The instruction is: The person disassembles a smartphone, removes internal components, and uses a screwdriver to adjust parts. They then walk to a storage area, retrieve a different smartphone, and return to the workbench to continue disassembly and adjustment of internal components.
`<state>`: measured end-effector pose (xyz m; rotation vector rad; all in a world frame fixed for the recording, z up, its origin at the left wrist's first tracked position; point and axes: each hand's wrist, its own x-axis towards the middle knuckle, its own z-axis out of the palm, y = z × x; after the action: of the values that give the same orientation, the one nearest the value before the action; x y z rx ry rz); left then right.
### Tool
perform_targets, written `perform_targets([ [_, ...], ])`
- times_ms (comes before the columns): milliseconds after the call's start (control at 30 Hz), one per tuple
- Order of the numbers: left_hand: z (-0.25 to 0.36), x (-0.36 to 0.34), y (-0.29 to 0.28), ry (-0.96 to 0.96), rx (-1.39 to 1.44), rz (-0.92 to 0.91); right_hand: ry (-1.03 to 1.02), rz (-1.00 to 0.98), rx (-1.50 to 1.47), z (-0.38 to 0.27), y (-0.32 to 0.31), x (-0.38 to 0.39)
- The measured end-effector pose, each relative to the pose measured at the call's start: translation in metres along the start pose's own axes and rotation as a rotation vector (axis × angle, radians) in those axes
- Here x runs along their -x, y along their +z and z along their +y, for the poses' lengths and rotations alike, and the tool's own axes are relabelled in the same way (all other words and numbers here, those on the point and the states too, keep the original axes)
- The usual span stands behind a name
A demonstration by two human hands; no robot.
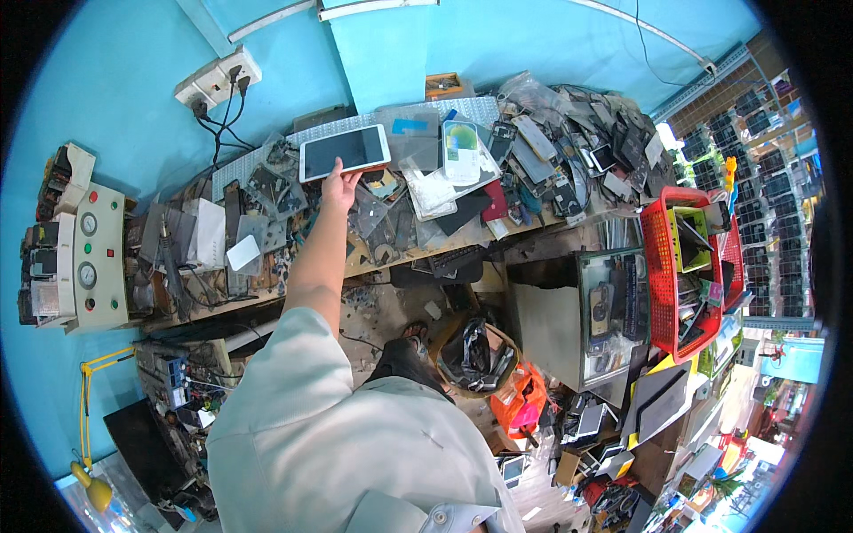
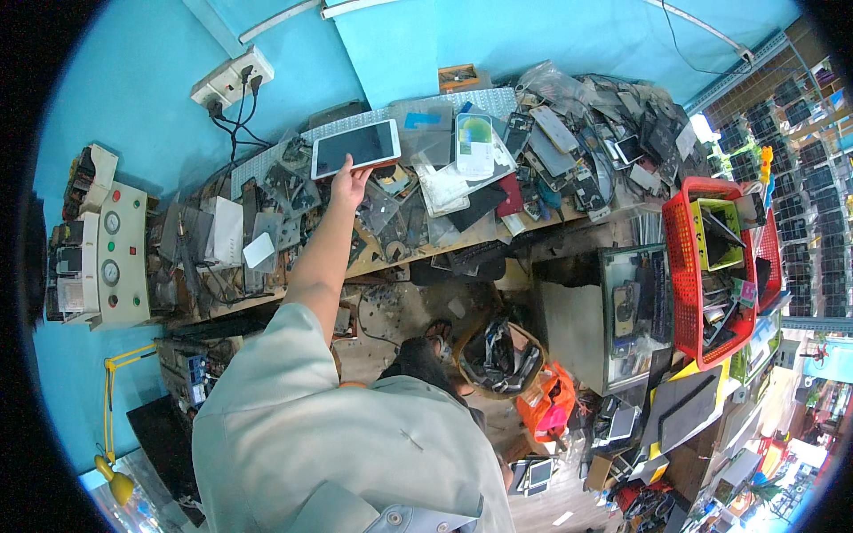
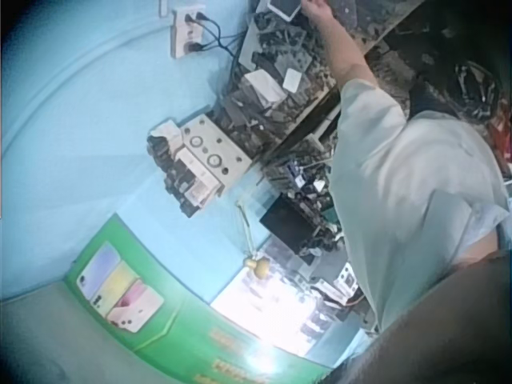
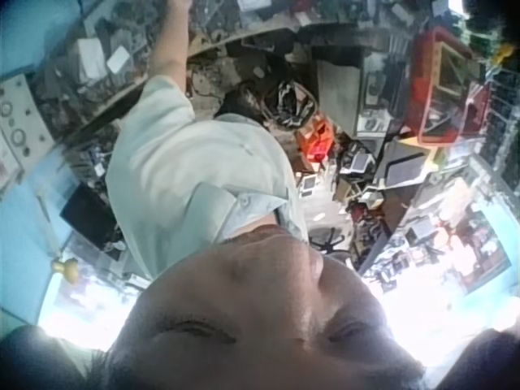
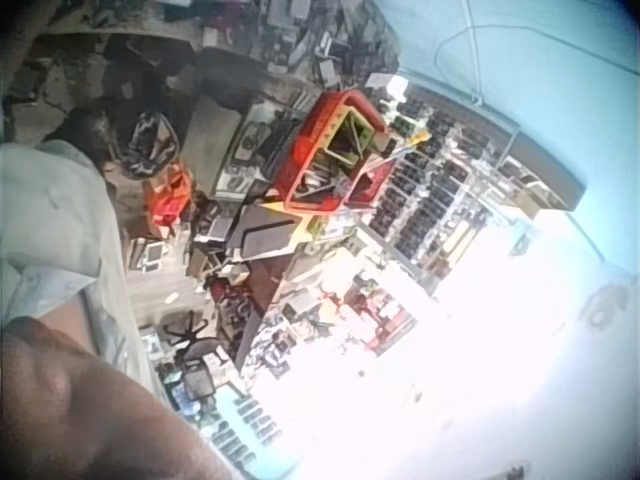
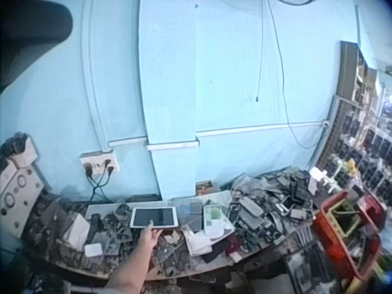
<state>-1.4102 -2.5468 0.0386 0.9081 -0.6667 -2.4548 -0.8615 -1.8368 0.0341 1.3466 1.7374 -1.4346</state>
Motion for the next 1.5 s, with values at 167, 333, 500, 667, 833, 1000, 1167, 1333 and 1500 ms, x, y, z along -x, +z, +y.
perform_targets([
  [167, 0.015, -0.013, -0.027, -0.028, -0.005, 0.145, -0.021, -0.006, 0.018, 0.004, -0.002, 0.004],
  [333, 0.013, 0.014, 0.008, -0.015, -0.246, 0.333, -0.113, 0.022, 0.031, 0.022, 0.003, 0.015],
  [500, -0.078, 0.108, 0.050, 0.186, -0.588, 0.119, -0.379, 0.048, 0.440, 0.042, 0.014, 0.024],
  [667, -0.142, 0.105, 0.040, -0.159, -0.632, 0.224, -0.632, 0.005, 1.077, 0.114, -0.027, -0.055],
  [833, -0.170, 0.134, 0.126, -0.110, -1.039, 0.551, -0.517, 0.067, 0.896, 0.175, -0.027, -0.054],
  [1000, -0.158, 0.124, 0.140, -0.148, -0.972, 0.506, -0.308, 0.031, 0.500, 0.117, -0.003, -0.040],
  [1167, -0.182, 0.107, 0.149, -0.073, -0.752, 0.432, -0.067, 0.038, 0.146, 0.053, 0.004, -0.014],
  [1333, -0.199, 0.064, 0.133, -0.401, -0.161, 0.140, -0.030, 0.015, 0.097, 0.016, 0.005, -0.013],
  [1500, -0.225, 0.102, 0.155, -0.256, -0.197, 0.005, -0.004, 0.017, 0.074, 0.012, 0.006, -0.014],
])
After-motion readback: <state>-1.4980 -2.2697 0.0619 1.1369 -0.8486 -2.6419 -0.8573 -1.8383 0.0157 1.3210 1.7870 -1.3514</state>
